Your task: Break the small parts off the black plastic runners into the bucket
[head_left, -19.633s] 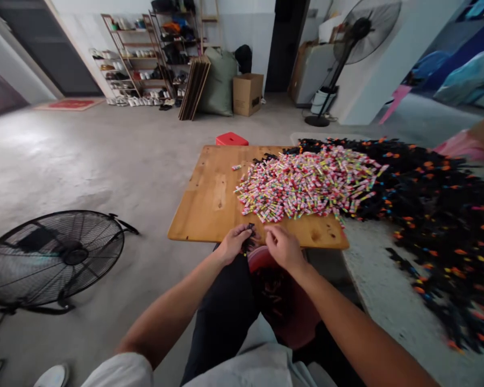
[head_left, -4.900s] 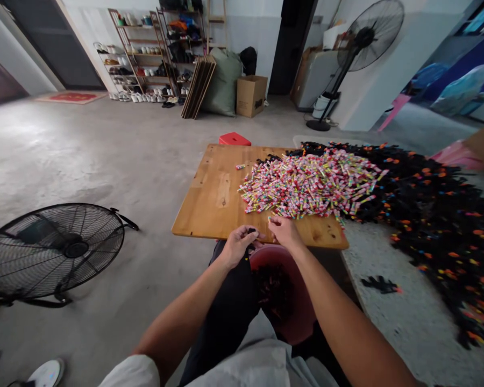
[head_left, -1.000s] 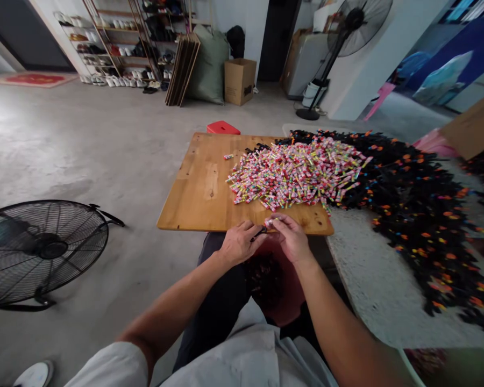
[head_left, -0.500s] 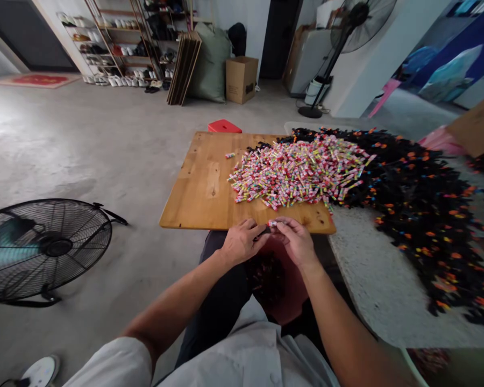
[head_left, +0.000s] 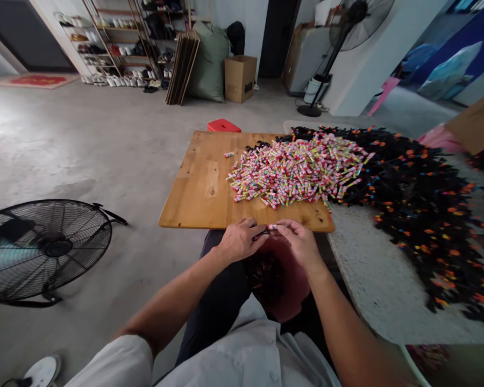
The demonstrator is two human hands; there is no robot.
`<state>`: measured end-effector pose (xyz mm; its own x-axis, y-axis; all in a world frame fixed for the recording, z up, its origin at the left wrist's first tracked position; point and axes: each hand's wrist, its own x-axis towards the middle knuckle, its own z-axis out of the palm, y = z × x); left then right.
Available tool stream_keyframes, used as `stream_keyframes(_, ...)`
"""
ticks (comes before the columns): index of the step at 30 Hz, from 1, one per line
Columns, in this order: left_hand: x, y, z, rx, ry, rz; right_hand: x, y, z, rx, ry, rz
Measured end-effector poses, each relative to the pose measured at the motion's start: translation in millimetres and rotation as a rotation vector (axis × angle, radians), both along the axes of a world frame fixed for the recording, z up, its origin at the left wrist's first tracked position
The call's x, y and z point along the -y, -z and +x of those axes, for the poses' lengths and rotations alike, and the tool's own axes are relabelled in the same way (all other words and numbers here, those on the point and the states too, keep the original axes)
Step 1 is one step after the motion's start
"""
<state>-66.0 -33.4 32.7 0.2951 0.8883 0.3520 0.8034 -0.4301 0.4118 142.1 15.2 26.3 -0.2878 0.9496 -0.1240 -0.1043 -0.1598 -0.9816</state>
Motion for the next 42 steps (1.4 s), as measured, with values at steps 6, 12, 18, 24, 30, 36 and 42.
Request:
stream_keyframes(6, 3, -1.4, 2, 0.008, 0.038, -0.039, -4, -16.3, 20, 0.165, -0.221, 0.043)
stream_keyframes(12, 10, 7.6, 18, 0.115, 0.141, -0.084, -3, -9.4, 46, 0.249, -0.424, -0.012)
stream_keyframes(18, 10, 35.3, 17, 0.039, 0.186, -0.228, -20, 16.3, 118, 0.7, 0.015, 0.012)
stream_keyframes(24, 0, 45.8, 8, 0.025, 0.251, -0.316, -73, 13.6, 221, 1.286, 0.816, -0.067)
stream_keyframes(30, 6, 51.9, -1, 0.032, 0.226, -0.339, -93, 4.7, 285, 1.453, 1.033, -0.205)
stream_keyframes(36, 10, 69.8, -17, 0.034, 0.178, -0.303, -98, 6.3, 331, 1.549, 1.053, -0.193)
stream_keyframes(42, 0, 84.1, -3, 0.017, 0.23, -0.315, -112, 33.1, 314, 1.519, 0.874, -0.138)
